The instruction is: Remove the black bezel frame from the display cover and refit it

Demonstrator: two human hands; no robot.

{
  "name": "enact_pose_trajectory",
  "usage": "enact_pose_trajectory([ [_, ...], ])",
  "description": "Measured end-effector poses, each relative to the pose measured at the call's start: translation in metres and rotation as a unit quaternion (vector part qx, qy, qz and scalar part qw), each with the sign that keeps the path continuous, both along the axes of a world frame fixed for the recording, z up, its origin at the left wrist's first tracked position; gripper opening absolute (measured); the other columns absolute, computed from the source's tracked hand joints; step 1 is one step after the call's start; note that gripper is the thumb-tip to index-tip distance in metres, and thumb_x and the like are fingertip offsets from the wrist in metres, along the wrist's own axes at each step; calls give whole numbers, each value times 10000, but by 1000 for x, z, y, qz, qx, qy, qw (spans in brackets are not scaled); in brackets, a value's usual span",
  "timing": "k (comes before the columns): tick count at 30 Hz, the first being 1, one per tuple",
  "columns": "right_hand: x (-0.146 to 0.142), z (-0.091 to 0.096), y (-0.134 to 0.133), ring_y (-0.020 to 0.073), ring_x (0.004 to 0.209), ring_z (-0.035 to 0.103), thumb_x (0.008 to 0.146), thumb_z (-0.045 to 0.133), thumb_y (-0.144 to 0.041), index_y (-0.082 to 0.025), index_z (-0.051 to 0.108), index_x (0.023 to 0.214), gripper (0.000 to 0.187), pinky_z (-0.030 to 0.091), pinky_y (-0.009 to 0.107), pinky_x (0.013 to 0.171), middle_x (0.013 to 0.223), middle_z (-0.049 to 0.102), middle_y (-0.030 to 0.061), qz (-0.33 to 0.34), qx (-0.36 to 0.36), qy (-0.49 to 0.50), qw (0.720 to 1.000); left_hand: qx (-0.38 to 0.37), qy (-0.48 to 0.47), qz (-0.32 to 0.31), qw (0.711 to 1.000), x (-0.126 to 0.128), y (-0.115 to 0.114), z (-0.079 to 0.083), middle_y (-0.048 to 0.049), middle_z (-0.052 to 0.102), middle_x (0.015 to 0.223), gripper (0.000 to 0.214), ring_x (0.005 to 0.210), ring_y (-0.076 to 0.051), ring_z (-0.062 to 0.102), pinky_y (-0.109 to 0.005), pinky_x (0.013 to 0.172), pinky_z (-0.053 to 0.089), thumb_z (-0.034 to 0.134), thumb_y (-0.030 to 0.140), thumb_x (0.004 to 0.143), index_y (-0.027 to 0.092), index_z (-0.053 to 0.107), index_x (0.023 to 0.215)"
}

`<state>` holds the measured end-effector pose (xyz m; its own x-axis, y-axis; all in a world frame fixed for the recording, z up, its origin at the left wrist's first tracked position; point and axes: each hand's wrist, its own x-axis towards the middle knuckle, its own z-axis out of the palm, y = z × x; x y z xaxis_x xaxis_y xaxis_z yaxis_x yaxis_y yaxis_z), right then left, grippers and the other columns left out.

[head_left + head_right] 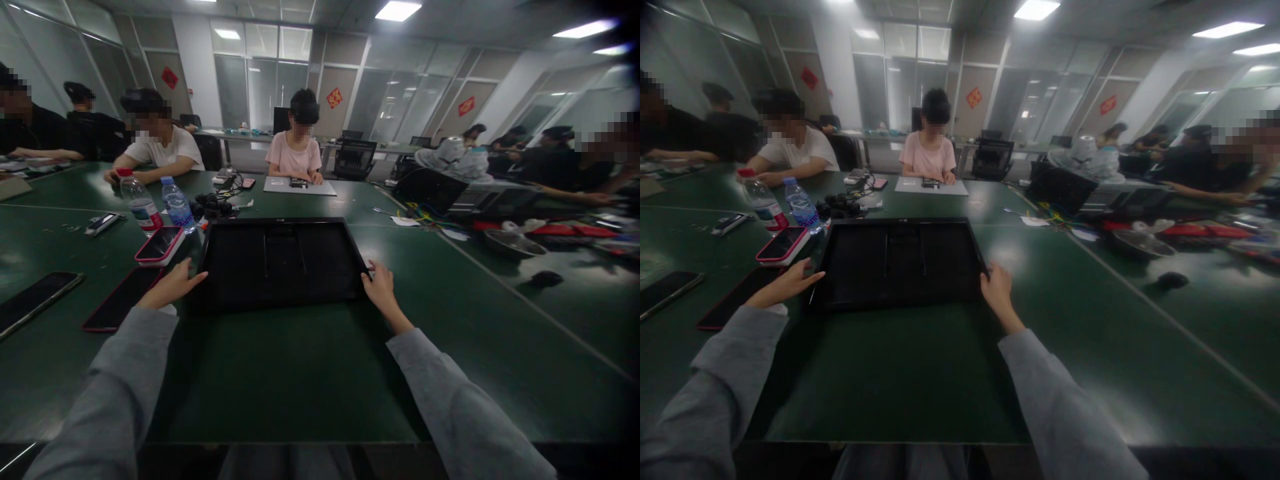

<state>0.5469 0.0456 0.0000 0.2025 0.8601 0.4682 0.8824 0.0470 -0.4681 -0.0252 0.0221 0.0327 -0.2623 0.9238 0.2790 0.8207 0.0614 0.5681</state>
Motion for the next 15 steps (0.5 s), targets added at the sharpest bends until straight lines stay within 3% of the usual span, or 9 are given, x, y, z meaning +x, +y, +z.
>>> enact_pose_trajectory([
  [3, -8, 21, 14, 352, 1210, 498, 873, 518, -271, -90, 530, 1349, 510, 392, 501, 1051, 1265, 597, 220, -37, 8, -57, 998, 27, 159, -5, 987, 28, 16, 22, -241, 527, 1405, 664, 1314, -453, 460, -713, 1067, 307, 657, 467, 836, 115, 520, 1382],
  [7, -50, 53, 51, 332, 1310, 417, 936, 485, -328, -103, 506, 1388, 506, 361, 486, 1089, 1419, 499, 196, 51, -20, -83, 995, 59, 214, -71, 973, 93, 54, 43, -196, 448, 1507, 581, 1396, -378, 377, -685, 1142, 181, 501, 418, 941, 148, 457, 1454],
  [11, -111, 65, 92, 343, 1433, 289, 935, 507, -364, -113, 373, 1496, 629, 320, 544, 1112, 1572, 314, 204, 95, -37, -81, 991, 109, 222, -85, 965, 146, 89, 39, -170, 356, 1583, 585, 1485, -342, 240, -687, 1162, 57, 415, 389, 975, 174, 383, 1518],
  [15, -147, 49, 122, 290, 1509, 156, 969, 435, -356, -116, 208, 1573, 689, 212, 531, 1182, 1646, 145, 181, 118, 1, -110, 987, 99, 217, -80, 968, 163, 105, 21, -151, 289, 1618, 602, 1510, -326, 192, -695, 1157, 51, 357, 392, 989, 204, 321, 1559],
])
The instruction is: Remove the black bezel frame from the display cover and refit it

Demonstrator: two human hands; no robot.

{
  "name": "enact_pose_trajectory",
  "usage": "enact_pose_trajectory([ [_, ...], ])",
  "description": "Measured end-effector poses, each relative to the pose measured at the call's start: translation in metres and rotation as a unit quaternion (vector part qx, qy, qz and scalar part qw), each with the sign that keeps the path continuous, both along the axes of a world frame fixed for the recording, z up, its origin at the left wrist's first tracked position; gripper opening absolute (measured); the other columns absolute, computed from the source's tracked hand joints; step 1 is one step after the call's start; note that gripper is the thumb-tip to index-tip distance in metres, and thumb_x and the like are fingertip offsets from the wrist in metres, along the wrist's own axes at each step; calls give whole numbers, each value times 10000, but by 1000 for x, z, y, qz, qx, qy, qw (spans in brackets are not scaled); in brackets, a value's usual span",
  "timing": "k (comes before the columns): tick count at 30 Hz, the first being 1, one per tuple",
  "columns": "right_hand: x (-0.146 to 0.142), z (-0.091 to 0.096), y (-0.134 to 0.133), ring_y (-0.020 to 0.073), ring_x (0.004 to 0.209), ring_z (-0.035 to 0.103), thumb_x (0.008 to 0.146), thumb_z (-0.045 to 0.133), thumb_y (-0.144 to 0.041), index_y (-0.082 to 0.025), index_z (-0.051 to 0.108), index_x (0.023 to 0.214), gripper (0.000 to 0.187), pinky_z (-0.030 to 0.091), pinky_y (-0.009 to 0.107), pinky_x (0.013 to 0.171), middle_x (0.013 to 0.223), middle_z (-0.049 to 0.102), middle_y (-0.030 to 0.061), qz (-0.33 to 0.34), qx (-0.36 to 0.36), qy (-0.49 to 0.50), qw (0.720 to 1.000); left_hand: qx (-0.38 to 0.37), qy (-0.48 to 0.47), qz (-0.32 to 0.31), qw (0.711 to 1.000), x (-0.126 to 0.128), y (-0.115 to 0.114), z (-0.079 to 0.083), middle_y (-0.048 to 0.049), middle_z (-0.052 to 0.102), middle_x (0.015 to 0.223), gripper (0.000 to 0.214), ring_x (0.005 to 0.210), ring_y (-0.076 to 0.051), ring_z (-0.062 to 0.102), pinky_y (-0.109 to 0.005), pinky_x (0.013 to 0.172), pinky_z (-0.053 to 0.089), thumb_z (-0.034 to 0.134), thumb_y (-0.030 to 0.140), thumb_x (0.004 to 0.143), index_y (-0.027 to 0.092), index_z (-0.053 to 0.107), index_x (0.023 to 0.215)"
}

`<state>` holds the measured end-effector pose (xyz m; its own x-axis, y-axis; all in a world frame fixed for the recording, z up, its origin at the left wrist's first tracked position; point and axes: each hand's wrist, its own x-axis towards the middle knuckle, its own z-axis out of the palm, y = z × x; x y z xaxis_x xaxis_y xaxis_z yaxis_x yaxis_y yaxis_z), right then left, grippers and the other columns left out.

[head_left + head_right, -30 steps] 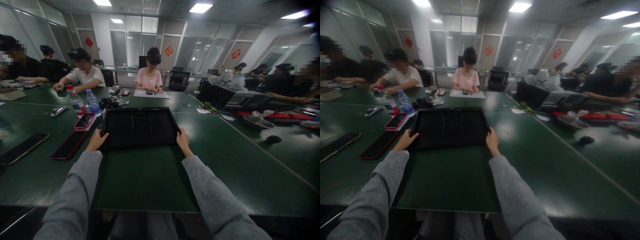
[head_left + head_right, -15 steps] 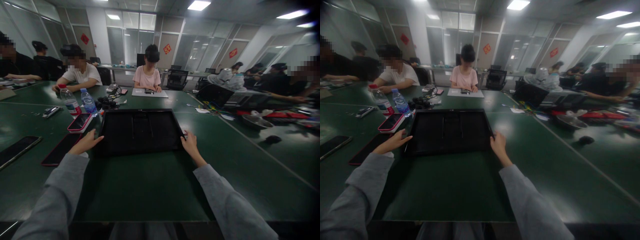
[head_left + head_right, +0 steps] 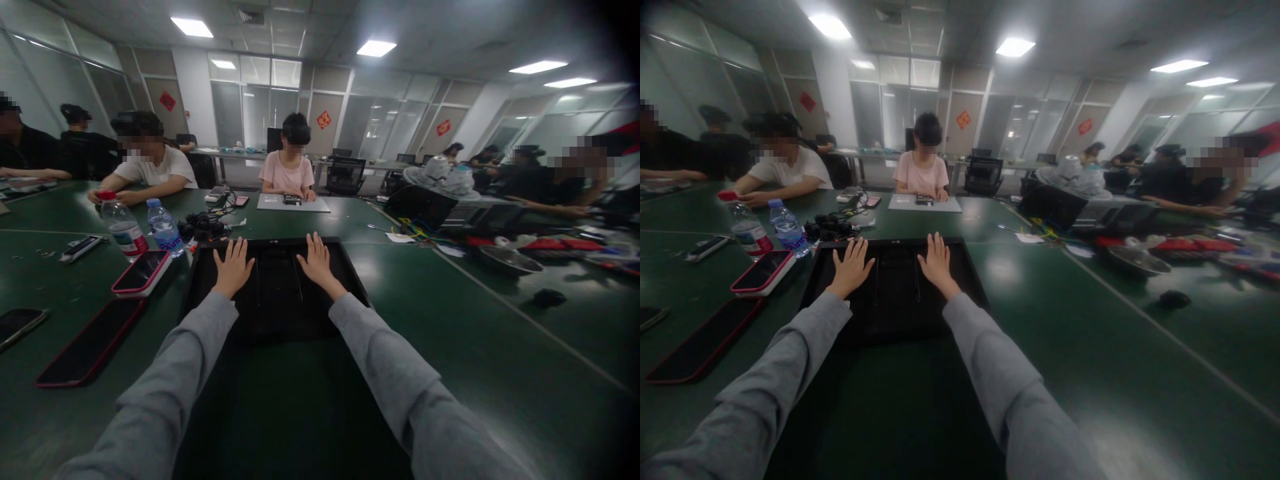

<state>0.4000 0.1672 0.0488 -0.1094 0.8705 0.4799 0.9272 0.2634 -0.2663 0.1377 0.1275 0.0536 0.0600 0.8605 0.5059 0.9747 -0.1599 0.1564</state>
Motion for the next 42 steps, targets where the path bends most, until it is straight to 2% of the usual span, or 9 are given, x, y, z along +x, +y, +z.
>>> enact_pose_trajectory([
  [5, -2, -22, 15, 251, 1522, 131, 1009, 317, -397, -122, 265, 1567, 624, 126, 494, 1214, 1647, 178, 141, -4, 22, -31, 999, -8, 14, 29, 999, 0, 3, -12, -120, 271, 1626, 594, 1520, -290, 177, -681, 1168, 37, 293, 397, 1007, 225, 284, 1576],
  [11, 0, -20, 11, 249, 1523, 141, 1012, 293, -379, -161, 269, 1575, 604, 125, 517, 1210, 1648, 185, 120, -7, 23, -38, 999, -9, 9, 23, 1000, 1, 0, -12, -111, 254, 1629, 593, 1523, -290, 170, -688, 1168, 38, 291, 400, 1009, 217, 293, 1573],
  [18, 8, -27, -29, 249, 1508, 211, 1019, 268, -393, -122, 318, 1555, 603, 186, 471, 1212, 1638, 197, 135, 1, -18, -30, 999, -48, 13, -1, 999, 1, -32, -24, -128, 252, 1624, 582, 1508, -301, 224, -667, 1179, 96, 269, 390, 1014, 191, 337, 1556],
  [23, 31, -23, -61, 256, 1507, 217, 1010, 321, -391, -151, 359, 1541, 585, 226, 482, 1205, 1620, 267, 120, 59, -99, -52, 992, -127, 25, -37, 991, -9, -65, -14, -110, 303, 1608, 551, 1493, -307, 261, -685, 1163, 142, 350, 381, 998, 226, 403, 1524],
  [26, 44, -20, -88, 262, 1501, 234, 998, 363, -417, -135, 360, 1539, 610, 277, 471, 1189, 1615, 270, 139, 84, -120, -54, 988, -143, 30, -46, 988, -24, -86, -8, -90, 400, 1567, 503, 1465, -312, 322, -715, 1155, 80, 400, 358, 982, 284, 480, 1473],
  [30, 49, -27, -133, 260, 1496, 251, 1009, 331, -438, -143, 352, 1543, 610, 277, 476, 1193, 1623, 257, 116, 95, -77, -53, 991, -49, 34, 27, 998, -52, -113, -18, -132, 342, 1595, 558, 1517, -336, 171, -714, 1158, 33, 416, 361, 966, 219, 437, 1505],
  [33, 47, -33, -154, 252, 1468, 321, 1020, 299, -404, -138, 430, 1498, 563, 291, 467, 1188, 1582, 352, 121, 96, -57, -53, 992, -39, 22, 66, 997, -69, -125, -34, -187, 315, 1597, 630, 1511, -357, 178, -722, 1150, 83, 395, 423, 970, 132, 376, 1529],
  [38, 45, -34, -158, 257, 1436, 372, 1011, 338, -373, -145, 469, 1461, 522, 336, 467, 1159, 1547, 416, 132, 88, -7, -21, 996, 6, -37, 52, 998, -83, -122, -47, -216, 281, 1605, 719, 1497, -356, 224, -610, 1185, 206, 422, 447, 952, 53, 306, 1542],
  [42, 64, -32, -147, 271, 1418, 365, 992, 356, -329, -119, 464, 1441, 507, 344, 487, 1141, 1532, 413, 173, 25, 78, 24, 996, 19, -176, 49, 983, -105, -106, -51, -281, 283, 1581, 795, 1470, -359, 294, -515, 1178, 302, 497, 455, 914, -26, 304, 1517],
])
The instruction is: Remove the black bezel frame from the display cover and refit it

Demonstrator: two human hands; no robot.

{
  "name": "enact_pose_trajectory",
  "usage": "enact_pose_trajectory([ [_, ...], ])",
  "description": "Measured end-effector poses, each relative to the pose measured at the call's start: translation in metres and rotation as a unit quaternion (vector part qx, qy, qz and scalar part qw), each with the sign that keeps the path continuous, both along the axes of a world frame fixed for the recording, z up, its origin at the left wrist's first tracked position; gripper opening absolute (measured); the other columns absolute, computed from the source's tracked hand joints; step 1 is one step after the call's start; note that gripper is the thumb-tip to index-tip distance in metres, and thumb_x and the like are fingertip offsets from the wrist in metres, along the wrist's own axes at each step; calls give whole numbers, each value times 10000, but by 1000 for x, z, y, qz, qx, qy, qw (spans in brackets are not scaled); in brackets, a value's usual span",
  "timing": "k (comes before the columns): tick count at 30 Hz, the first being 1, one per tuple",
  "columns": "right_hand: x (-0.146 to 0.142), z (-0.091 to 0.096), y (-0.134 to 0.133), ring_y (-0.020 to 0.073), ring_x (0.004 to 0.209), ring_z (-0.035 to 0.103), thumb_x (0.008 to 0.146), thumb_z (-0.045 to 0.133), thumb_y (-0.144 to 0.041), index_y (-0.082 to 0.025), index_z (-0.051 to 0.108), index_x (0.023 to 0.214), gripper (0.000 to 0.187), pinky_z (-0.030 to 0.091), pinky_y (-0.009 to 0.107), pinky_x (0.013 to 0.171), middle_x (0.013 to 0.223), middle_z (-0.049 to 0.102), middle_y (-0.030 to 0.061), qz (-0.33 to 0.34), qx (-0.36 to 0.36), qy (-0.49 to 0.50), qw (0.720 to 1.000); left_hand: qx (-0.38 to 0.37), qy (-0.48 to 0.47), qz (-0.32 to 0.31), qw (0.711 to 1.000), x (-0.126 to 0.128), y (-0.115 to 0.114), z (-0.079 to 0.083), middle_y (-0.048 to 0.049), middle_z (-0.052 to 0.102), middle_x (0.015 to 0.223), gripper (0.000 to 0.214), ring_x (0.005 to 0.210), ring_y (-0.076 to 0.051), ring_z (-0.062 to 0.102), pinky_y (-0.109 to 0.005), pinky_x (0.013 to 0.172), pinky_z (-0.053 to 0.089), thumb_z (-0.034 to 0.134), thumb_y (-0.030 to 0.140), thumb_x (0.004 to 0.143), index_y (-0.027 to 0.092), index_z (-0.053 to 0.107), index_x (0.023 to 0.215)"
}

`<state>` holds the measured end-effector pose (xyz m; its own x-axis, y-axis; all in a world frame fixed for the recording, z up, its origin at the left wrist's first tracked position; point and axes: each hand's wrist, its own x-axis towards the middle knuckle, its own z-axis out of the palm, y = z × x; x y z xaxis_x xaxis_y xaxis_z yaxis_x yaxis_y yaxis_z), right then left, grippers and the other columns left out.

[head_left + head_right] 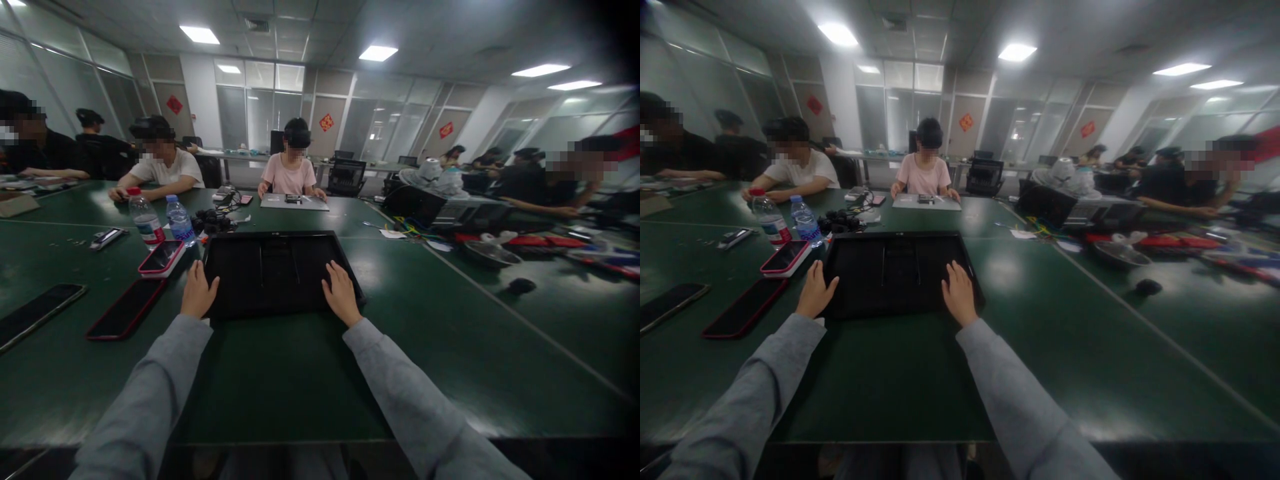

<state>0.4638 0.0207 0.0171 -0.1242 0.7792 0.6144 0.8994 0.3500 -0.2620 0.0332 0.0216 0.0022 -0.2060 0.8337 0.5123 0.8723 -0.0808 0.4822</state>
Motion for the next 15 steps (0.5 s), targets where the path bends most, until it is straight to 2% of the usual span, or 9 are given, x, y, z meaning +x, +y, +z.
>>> enact_pose_trajectory([
  [2, 19, -1, 10, 299, 1390, 387, 966, 381, -317, -101, 485, 1408, 503, 333, 533, 1132, 1481, 450, 210, -60, 25, 44, 997, -37, -112, 7, 993, -16, 9, -3, -250, 439, 1503, 698, 1396, -335, 433, -501, 1146, 364, 512, 417, 911, 30, 406, 1482],
  [4, 41, -5, 22, 329, 1345, 429, 929, 429, -331, -86, 500, 1381, 519, 351, 568, 1104, 1404, 504, 239, -107, 19, 102, 989, -64, -221, -10, 973, -29, 15, -6, -184, 590, 1382, 569, 1286, -295, 560, -475, 1106, 425, 528, 376, 906, 99, 531, 1403],
  [6, 60, -9, 34, 331, 1249, 525, 889, 479, -360, -86, 504, 1369, 553, 400, 564, 1066, 1295, 584, 229, -112, -36, 177, 977, -73, -305, -22, 949, -37, 17, -7, -140, 660, 1301, 506, 1221, -270, 612, -452, 1087, 450, 581, 373, 882, 129, 609, 1325],
  [8, 74, -13, 45, 311, 1155, 599, 847, 538, -407, -108, 548, 1315, 555, 447, 532, 1037, 1221, 634, 198, -75, -102, 252, 959, -76, -356, -20, 931, -39, 17, -7, -126, 679, 1275, 501, 1203, -263, 625, -437, 1087, 455, 630, 382, 854, 126, 642, 1284],
  [11, 82, -15, 49, 276, 1085, 640, 787, 601, -428, -168, 617, 1198, 487, 482, 502, 1020, 1190, 670, 142, -11, -144, 322, 936, -82, -365, -20, 927, -40, 15, -5, -114, 691, 1258, 516, 1184, -262, 636, -427, 1062, 480, 643, 386, 838, 126, 650, 1284],
  [15, 79, -18, 35, 249, 932, 692, 745, 618, -353, -189, 582, 1259, 540, 565, 477, 906, 1061, 718, 95, 31, -223, 379, 897, -75, -277, -4, 958, -50, 12, -8, -113, 705, 1228, 534, 1145, -263, 654, -412, 1028, 505, 630, 411, 836, 138, 652, 1294],
])
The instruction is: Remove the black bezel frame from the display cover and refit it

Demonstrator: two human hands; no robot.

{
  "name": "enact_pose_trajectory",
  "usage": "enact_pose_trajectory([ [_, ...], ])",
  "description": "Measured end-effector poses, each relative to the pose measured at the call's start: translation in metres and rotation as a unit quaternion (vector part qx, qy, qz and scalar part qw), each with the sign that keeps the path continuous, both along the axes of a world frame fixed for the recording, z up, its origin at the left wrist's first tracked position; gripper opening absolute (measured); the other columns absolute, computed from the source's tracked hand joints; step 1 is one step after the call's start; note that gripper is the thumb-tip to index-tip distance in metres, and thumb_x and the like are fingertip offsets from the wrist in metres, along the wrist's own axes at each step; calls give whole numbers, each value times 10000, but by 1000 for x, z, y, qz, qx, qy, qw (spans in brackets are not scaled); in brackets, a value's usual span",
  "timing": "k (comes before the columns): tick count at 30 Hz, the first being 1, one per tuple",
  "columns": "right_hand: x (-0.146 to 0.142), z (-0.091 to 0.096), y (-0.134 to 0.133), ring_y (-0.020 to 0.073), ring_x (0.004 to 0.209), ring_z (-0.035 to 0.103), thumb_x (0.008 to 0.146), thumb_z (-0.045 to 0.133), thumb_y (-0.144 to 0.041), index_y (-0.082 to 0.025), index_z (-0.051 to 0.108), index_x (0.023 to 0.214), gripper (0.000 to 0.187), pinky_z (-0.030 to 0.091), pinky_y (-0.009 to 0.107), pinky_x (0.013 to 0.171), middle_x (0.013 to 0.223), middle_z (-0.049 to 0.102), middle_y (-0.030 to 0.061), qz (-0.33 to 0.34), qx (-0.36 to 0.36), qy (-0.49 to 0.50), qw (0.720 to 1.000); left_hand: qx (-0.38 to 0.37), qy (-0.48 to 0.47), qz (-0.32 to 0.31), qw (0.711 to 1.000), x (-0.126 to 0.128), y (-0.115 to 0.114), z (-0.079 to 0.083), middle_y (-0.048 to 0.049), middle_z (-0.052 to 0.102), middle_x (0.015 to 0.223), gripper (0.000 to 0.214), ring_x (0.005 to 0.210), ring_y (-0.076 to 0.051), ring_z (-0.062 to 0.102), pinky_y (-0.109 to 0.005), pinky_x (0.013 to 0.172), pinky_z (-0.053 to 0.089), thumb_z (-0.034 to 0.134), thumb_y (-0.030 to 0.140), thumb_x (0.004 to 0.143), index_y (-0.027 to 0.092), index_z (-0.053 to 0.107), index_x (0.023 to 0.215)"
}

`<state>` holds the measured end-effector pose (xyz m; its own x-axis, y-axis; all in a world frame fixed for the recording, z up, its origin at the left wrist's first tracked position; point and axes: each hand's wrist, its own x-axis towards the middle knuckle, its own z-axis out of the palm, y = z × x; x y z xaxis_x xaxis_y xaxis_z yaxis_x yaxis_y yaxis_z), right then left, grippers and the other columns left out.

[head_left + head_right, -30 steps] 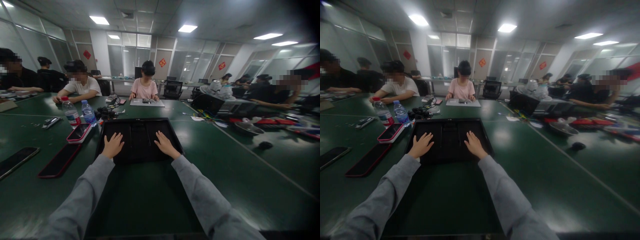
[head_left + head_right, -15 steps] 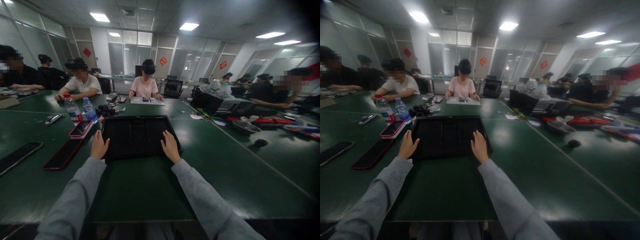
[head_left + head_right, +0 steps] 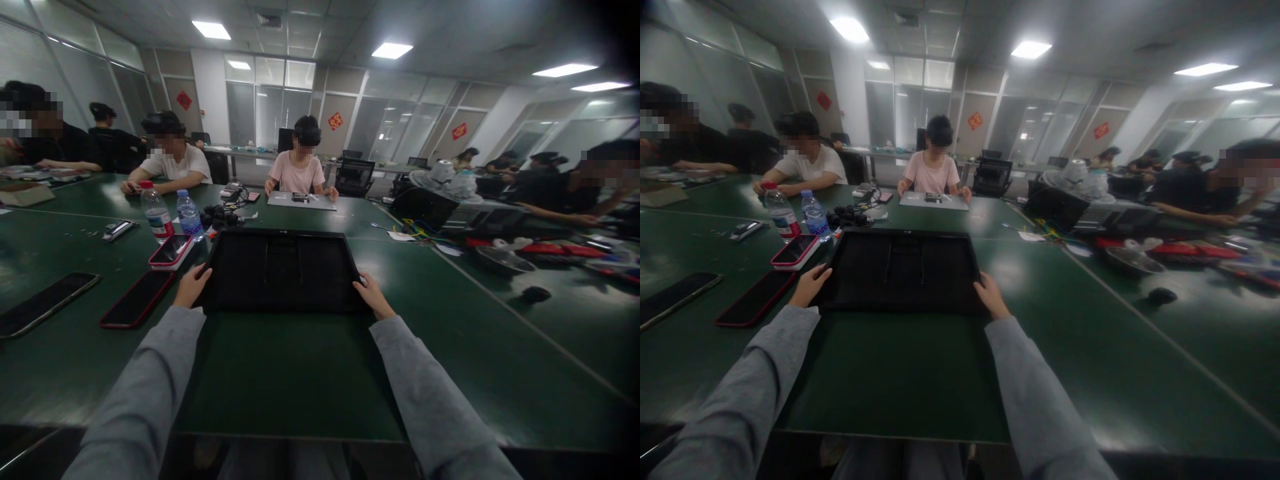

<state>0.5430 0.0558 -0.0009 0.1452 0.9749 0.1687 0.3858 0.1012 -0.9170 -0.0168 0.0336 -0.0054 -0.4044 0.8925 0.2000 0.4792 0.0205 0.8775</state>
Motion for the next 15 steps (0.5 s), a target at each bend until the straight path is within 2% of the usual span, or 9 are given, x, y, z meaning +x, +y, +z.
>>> enact_pose_trajectory([
  [3, -6, -2, -12, 252, 921, 704, 711, 643, -318, -195, 522, 1342, 654, 591, 457, 861, 1085, 720, 93, 49, -47, 60, 996, -10, 82, 26, 996, -12, 0, -5, -130, 690, 1254, 542, 1140, -265, 655, -412, 1051, 478, 617, 436, 843, 142, 652, 1297],
  [5, -12, 0, -14, 258, 967, 700, 701, 660, -324, -214, 502, 1368, 694, 589, 461, 878, 1148, 707, 85, 56, -51, 89, 993, -8, 97, 34, 995, -17, 0, -7, -138, 673, 1283, 535, 1161, -261, 643, -409, 1064, 461, 592, 452, 860, 139, 655, 1290],
  [9, -28, 8, -5, 269, 1061, 675, 711, 659, -331, -211, 524, 1363, 676, 560, 469, 952, 1216, 684, 89, 16, -19, 121, 992, 1, 73, 46, 996, -14, -1, -4, -144, 666, 1294, 507, 1222, -255, 605, -401, 1087, 434, 546, 458, 893, 125, 671, 1254],
  [12, -35, 12, 0, 263, 1149, 636, 719, 625, -293, -184, 554, 1337, 631, 510, 433, 1034, 1304, 639, 101, -6, 26, 113, 993, -8, 62, 53, 997, -7, -5, 2, -138, 659, 1306, 490, 1228, -256, 599, -400, 1095, 425, 523, 450, 910, 134, 665, 1256],
  [15, -33, 13, -3, 250, 1152, 629, 750, 585, -271, -164, 547, 1340, 601, 512, 382, 1019, 1321, 631, 103, -10, 32, 111, 993, -13, 60, 46, 997, -3, -8, 5, -137, 640, 1333, 492, 1212, -250, 605, -392, 1092, 425, 491, 438, 928, 132, 640, 1284],
])
